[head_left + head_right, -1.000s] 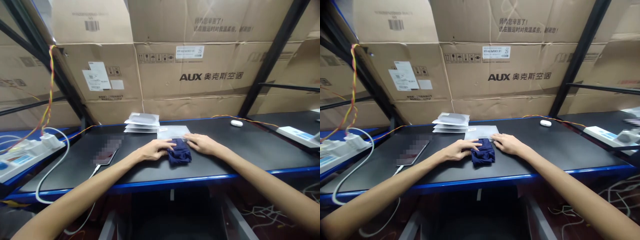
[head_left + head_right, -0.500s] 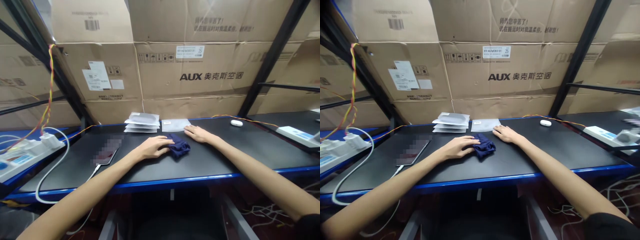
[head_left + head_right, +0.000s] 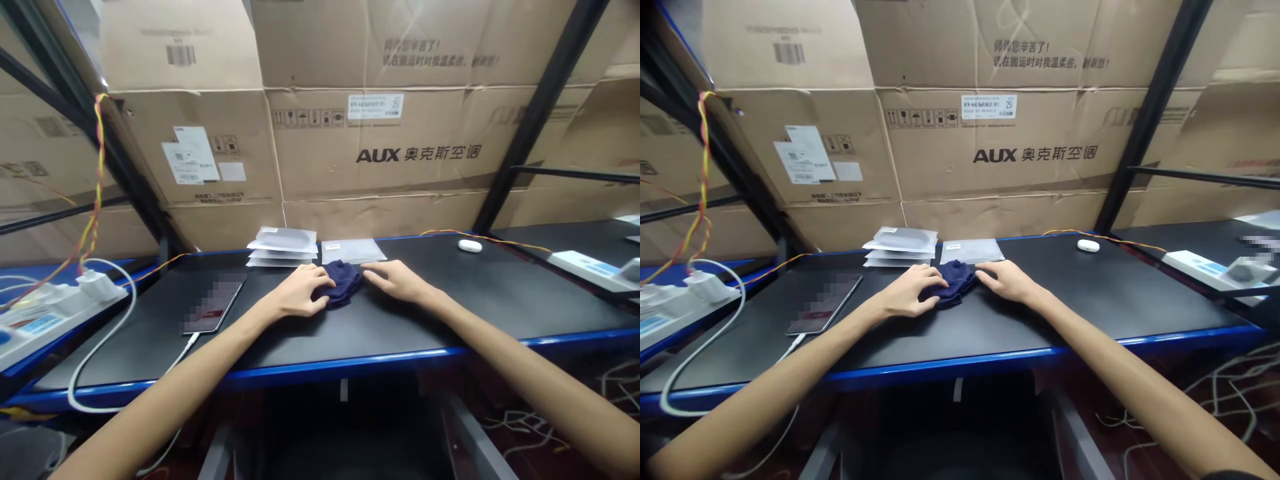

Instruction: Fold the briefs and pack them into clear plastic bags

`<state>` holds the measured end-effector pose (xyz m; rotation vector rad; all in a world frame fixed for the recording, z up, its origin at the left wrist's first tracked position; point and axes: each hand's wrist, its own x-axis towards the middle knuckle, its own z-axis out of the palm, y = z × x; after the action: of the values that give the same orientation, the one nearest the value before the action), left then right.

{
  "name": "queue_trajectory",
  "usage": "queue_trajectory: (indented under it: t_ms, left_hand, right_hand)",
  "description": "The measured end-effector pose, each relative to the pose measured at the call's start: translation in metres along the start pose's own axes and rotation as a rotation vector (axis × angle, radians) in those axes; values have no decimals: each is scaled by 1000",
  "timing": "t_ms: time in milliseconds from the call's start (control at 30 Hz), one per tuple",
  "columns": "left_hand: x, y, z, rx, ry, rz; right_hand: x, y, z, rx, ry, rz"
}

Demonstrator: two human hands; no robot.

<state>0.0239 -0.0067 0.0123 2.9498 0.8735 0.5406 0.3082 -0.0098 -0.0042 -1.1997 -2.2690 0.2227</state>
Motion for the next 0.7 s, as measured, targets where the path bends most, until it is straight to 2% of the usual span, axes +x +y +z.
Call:
queue_trajectory:
  t_ms: [100,200,400,500,600,700]
  left_hand:
    - [1,10,6,-54,13,-30]
    - [4,18,12,-114,85,-87]
    - [10,18,13,-394,207,-284]
    - [10,11,8,-479,321,-376]
    - [6,3,-3,-337,447,-403]
    - [0,-3,-14,-106,402,-365]
  right_hand:
    - [-6,-15,7,19,-76,-29]
    - [-8,-21,11,7,-121,7]
    - [-8,-14,16,-69,-166,23]
    - [-7,-8,16,-74,-190,19]
    - [-6,1,10,-65,-266,42]
    - [-7,11,-1,-56,-345,82]
